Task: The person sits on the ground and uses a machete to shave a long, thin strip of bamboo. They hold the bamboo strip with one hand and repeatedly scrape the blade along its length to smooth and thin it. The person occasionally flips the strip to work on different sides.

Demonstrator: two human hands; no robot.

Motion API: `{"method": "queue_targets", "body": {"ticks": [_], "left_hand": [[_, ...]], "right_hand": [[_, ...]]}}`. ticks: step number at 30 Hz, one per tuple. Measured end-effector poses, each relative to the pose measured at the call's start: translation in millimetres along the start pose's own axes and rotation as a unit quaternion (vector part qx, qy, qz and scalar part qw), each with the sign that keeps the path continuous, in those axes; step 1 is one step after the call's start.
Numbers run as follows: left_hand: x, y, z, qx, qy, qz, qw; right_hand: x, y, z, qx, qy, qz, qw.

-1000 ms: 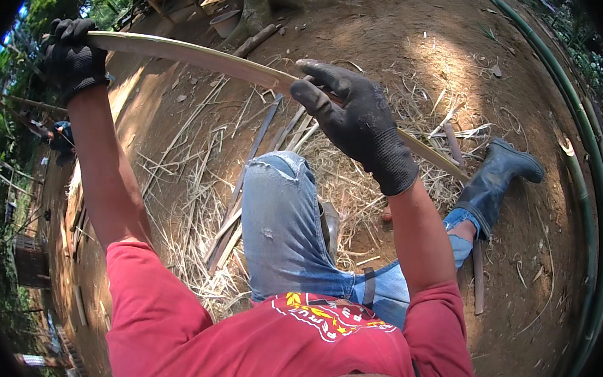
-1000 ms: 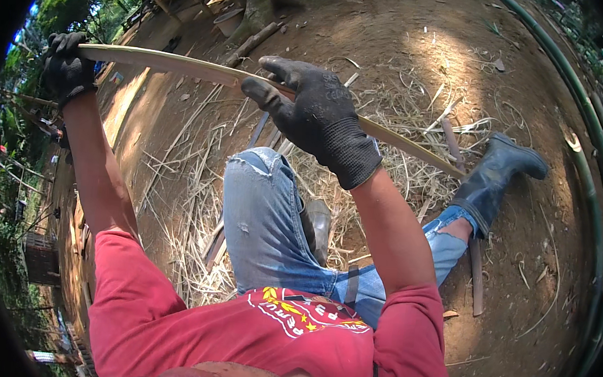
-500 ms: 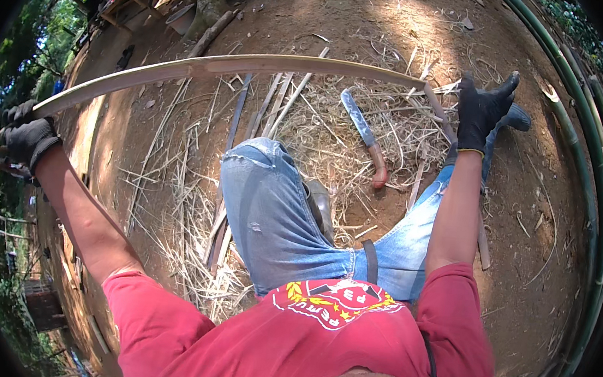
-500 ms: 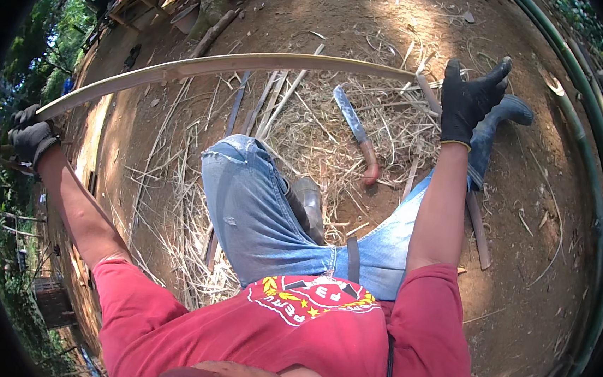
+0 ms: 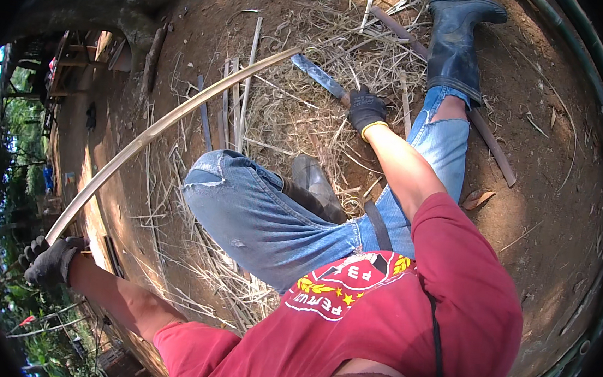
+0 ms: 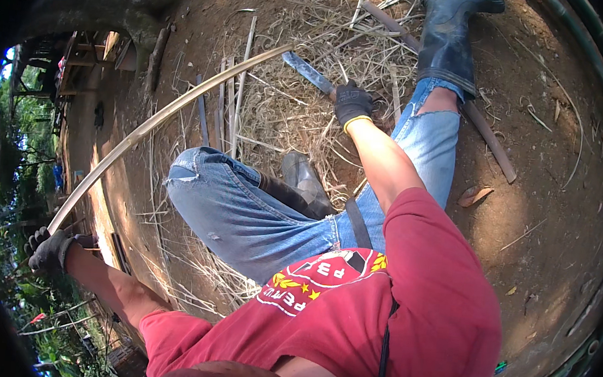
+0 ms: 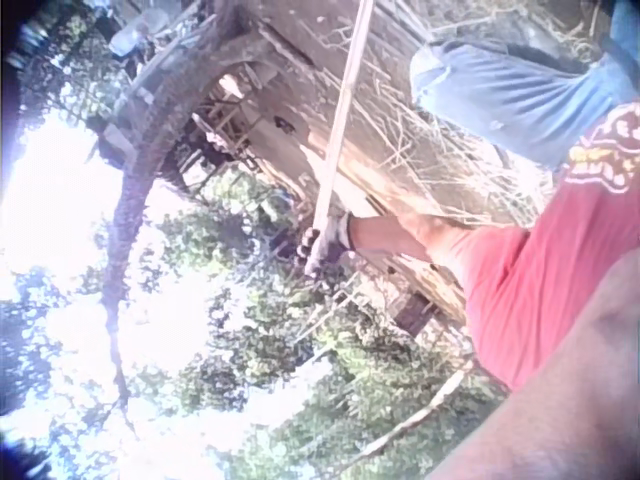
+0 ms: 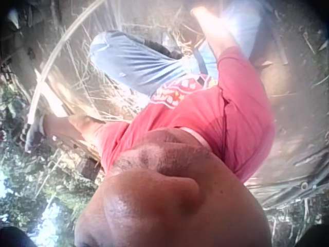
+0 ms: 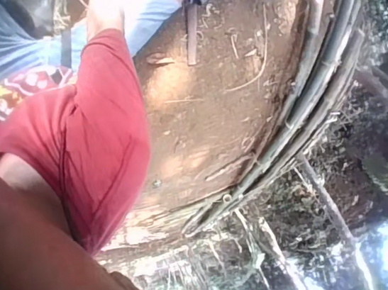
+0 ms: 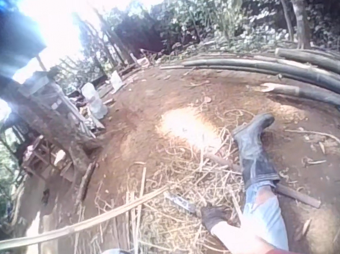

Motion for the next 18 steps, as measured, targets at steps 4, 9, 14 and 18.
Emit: {"method": "queue_targets", "body": {"ticks": [4,9,14,18], "left_hand": [[9,2,-31,-0.293,-0.126,0.009,0.948],[145,-37,7,-0.374,-0.166,0.165,0.898],[83,-14,-20,-0.333,-0.1,0.177,0.921],[94,-14,-13,-0.299,-0.088,0.201,0.929]], "right_hand": [[3,-2,-2,0.032,0.034,0.006,0.999],[-3,-22,-7,0.114,0.087,0.018,0.989],[-16,-87,1,0.185,-0.057,-0.25,0.949],[-41,-134,11,0.279,-0.106,-0.396,0.868]]}}
Point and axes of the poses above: each hand's wrist, its own x-axis towards the middle knuckle, its own y-axis out of the palm, z = x × y, the point moved 8 cm from there along x, towards the middle knuckle, and after that the axes turned 5 degrees about -x, right-handed, at the moved point
